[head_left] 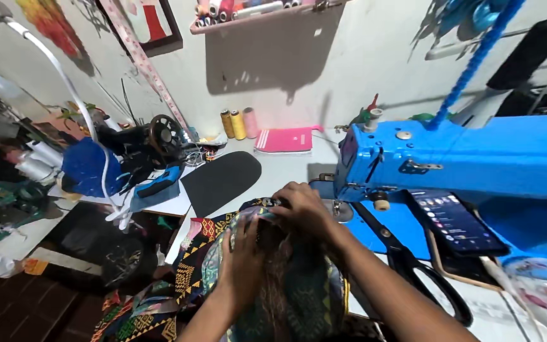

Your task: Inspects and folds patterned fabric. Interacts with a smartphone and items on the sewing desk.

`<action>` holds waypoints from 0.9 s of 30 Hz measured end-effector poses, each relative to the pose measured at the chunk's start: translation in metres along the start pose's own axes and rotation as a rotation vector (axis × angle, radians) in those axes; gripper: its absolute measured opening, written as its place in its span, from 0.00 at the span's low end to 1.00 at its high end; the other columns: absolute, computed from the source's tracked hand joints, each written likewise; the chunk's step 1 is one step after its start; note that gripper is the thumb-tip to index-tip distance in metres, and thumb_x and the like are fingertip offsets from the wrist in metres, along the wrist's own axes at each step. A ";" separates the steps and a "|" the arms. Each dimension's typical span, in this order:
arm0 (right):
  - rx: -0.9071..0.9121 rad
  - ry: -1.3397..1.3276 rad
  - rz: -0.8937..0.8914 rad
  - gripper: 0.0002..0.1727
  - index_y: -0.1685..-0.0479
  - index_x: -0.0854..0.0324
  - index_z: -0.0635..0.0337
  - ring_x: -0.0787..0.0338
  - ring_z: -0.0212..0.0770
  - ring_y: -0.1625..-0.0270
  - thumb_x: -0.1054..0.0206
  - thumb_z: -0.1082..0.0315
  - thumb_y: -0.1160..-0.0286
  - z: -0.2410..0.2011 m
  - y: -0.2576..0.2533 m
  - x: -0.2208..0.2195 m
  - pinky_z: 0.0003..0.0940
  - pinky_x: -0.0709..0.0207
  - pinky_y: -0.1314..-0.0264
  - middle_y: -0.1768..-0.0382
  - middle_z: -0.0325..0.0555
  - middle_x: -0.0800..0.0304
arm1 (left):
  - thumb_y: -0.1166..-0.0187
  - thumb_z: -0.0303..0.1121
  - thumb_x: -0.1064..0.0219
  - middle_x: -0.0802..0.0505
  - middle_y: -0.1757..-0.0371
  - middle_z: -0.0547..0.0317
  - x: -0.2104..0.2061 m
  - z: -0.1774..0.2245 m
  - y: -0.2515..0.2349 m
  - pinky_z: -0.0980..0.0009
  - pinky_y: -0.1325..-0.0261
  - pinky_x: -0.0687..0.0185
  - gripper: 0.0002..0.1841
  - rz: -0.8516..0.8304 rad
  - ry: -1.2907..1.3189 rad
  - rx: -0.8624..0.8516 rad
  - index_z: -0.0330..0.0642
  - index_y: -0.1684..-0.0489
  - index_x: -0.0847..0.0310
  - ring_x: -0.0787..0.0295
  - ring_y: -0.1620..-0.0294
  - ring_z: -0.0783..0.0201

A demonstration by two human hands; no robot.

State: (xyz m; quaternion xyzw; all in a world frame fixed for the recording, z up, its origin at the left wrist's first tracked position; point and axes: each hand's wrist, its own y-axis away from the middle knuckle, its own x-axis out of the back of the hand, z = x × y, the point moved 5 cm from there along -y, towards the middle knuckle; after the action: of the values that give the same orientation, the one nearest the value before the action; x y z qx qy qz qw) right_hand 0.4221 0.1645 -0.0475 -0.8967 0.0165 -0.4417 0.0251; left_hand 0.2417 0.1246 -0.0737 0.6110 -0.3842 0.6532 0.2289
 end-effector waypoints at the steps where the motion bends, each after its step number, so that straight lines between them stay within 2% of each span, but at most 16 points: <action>1: -0.011 0.036 -0.036 0.21 0.40 0.12 0.62 0.21 0.65 0.29 0.35 0.54 0.16 0.000 -0.008 -0.004 0.67 0.35 0.29 0.37 0.61 0.15 | 0.27 0.39 0.26 0.36 0.10 0.33 0.001 -0.002 -0.003 0.21 0.21 0.53 0.13 -0.095 0.028 0.034 0.45 0.49 0.05 0.51 0.09 0.27; 3: 0.025 0.057 -0.027 0.19 0.43 0.14 0.66 0.20 0.64 0.30 0.43 0.59 0.11 -0.003 -0.015 -0.009 0.65 0.32 0.29 0.40 0.63 0.14 | 0.22 0.42 0.30 0.45 0.07 0.33 0.002 -0.007 -0.005 0.21 0.18 0.63 0.14 -0.216 0.069 0.084 0.48 0.44 0.07 0.62 0.07 0.27; 5: 0.031 0.007 0.019 0.20 0.42 0.18 0.68 0.14 0.62 0.36 0.49 0.60 0.07 -0.007 -0.020 -0.004 0.61 0.25 0.33 0.46 0.63 0.12 | 0.18 0.44 0.33 0.51 0.05 0.34 0.003 -0.010 -0.004 0.22 0.17 0.71 0.15 -0.280 0.145 0.109 0.50 0.42 0.08 0.71 0.06 0.28; 7: -0.021 -0.040 0.045 0.20 0.38 0.22 0.67 0.10 0.63 0.42 0.51 0.60 0.05 -0.007 -0.027 0.002 0.62 0.22 0.38 0.51 0.63 0.10 | 0.17 0.46 0.34 0.55 0.04 0.36 0.003 -0.011 -0.003 0.23 0.16 0.78 0.16 -0.331 0.200 0.116 0.51 0.40 0.09 0.77 0.05 0.30; 10: -0.107 -0.011 -0.076 0.19 0.36 0.22 0.66 0.12 0.66 0.40 0.49 0.60 0.06 0.007 -0.045 -0.003 0.65 0.24 0.36 0.48 0.65 0.11 | 0.16 0.46 0.35 0.58 0.04 0.37 0.003 -0.014 -0.002 0.24 0.16 0.81 0.17 -0.372 0.254 0.134 0.50 0.39 0.09 0.79 0.05 0.31; 12: -0.118 -0.006 -0.164 0.18 0.39 0.18 0.67 0.13 0.66 0.37 0.45 0.61 0.09 0.023 -0.055 -0.016 0.68 0.25 0.35 0.45 0.66 0.12 | 0.16 0.45 0.34 0.58 0.04 0.37 0.003 -0.016 -0.002 0.24 0.15 0.83 0.16 -0.385 0.279 0.146 0.50 0.38 0.10 0.81 0.05 0.32; 15: -0.080 -0.035 -0.165 0.18 0.45 0.15 0.67 0.13 0.63 0.39 0.41 0.59 0.11 0.037 -0.061 -0.030 0.67 0.25 0.36 0.47 0.64 0.11 | 0.18 0.43 0.32 0.57 0.04 0.36 0.002 -0.017 -0.002 0.24 0.16 0.82 0.15 -0.337 0.309 0.110 0.47 0.42 0.09 0.79 0.05 0.31; 17: -0.048 -0.015 -0.094 0.19 0.43 0.15 0.66 0.13 0.63 0.37 0.41 0.58 0.11 0.031 -0.057 -0.024 0.66 0.25 0.35 0.45 0.64 0.11 | 0.21 0.41 0.29 0.51 0.05 0.36 0.003 -0.014 -0.002 0.22 0.17 0.77 0.12 -0.226 0.310 0.031 0.44 0.50 0.07 0.73 0.05 0.30; 18: -0.018 0.003 -0.028 0.20 0.42 0.14 0.66 0.13 0.64 0.37 0.41 0.58 0.11 0.024 -0.051 -0.016 0.66 0.24 0.35 0.44 0.64 0.12 | 0.23 0.40 0.28 0.45 0.06 0.37 0.004 -0.013 -0.002 0.20 0.18 0.71 0.11 -0.136 0.296 -0.022 0.43 0.56 0.07 0.65 0.06 0.30; 20: 0.102 0.011 0.153 0.17 0.46 0.13 0.66 0.10 0.62 0.45 0.39 0.59 0.12 0.003 -0.029 0.003 0.63 0.20 0.43 0.50 0.62 0.11 | 0.24 0.39 0.28 0.35 0.09 0.43 0.008 -0.011 -0.004 0.21 0.19 0.61 0.10 -0.021 0.274 -0.094 0.41 0.62 0.09 0.52 0.07 0.33; 22: 0.259 -0.034 0.249 0.15 0.53 0.11 0.65 0.09 0.53 0.56 0.38 0.62 0.14 -0.021 0.009 0.017 0.53 0.16 0.51 0.59 0.55 0.10 | 0.24 0.39 0.29 0.26 0.14 0.47 0.013 -0.010 -0.007 0.25 0.21 0.51 0.10 0.063 0.254 -0.136 0.42 0.64 0.10 0.43 0.09 0.36; 23: 0.327 -0.053 0.215 0.14 0.54 0.10 0.65 0.07 0.50 0.57 0.38 0.64 0.15 -0.029 0.029 0.018 0.48 0.14 0.50 0.59 0.54 0.07 | 0.25 0.38 0.29 0.23 0.16 0.47 0.014 -0.010 -0.009 0.26 0.22 0.48 0.09 0.093 0.251 -0.154 0.42 0.65 0.10 0.39 0.11 0.36; 24: 0.359 -0.073 0.107 0.14 0.54 0.09 0.65 0.07 0.49 0.54 0.38 0.65 0.16 -0.035 0.047 0.015 0.47 0.15 0.47 0.57 0.54 0.06 | 0.25 0.37 0.29 0.20 0.19 0.46 0.015 -0.009 -0.010 0.27 0.23 0.45 0.08 0.109 0.246 -0.173 0.41 0.65 0.10 0.36 0.13 0.36; 26: 0.321 -0.056 -0.140 0.14 0.47 0.12 0.68 0.07 0.56 0.45 0.38 0.66 0.15 -0.032 0.069 0.001 0.54 0.18 0.38 0.49 0.60 0.07 | 0.25 0.37 0.29 0.17 0.22 0.47 0.014 -0.007 -0.015 0.30 0.26 0.39 0.09 0.110 0.231 -0.211 0.41 0.65 0.10 0.31 0.16 0.37; 27: 0.271 -0.035 -0.203 0.15 0.44 0.13 0.68 0.08 0.58 0.42 0.39 0.65 0.14 -0.024 0.075 -0.008 0.57 0.19 0.36 0.46 0.61 0.08 | 0.24 0.37 0.29 0.17 0.23 0.46 0.012 -0.005 -0.017 0.30 0.26 0.38 0.10 0.079 0.236 -0.224 0.39 0.64 0.10 0.30 0.16 0.37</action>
State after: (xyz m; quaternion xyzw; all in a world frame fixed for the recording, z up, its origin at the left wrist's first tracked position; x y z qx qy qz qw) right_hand 0.3974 0.0896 -0.0435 -0.8897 -0.1343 -0.4245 0.1016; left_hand 0.2496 0.1366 -0.0577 0.4852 -0.4487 0.6819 0.3135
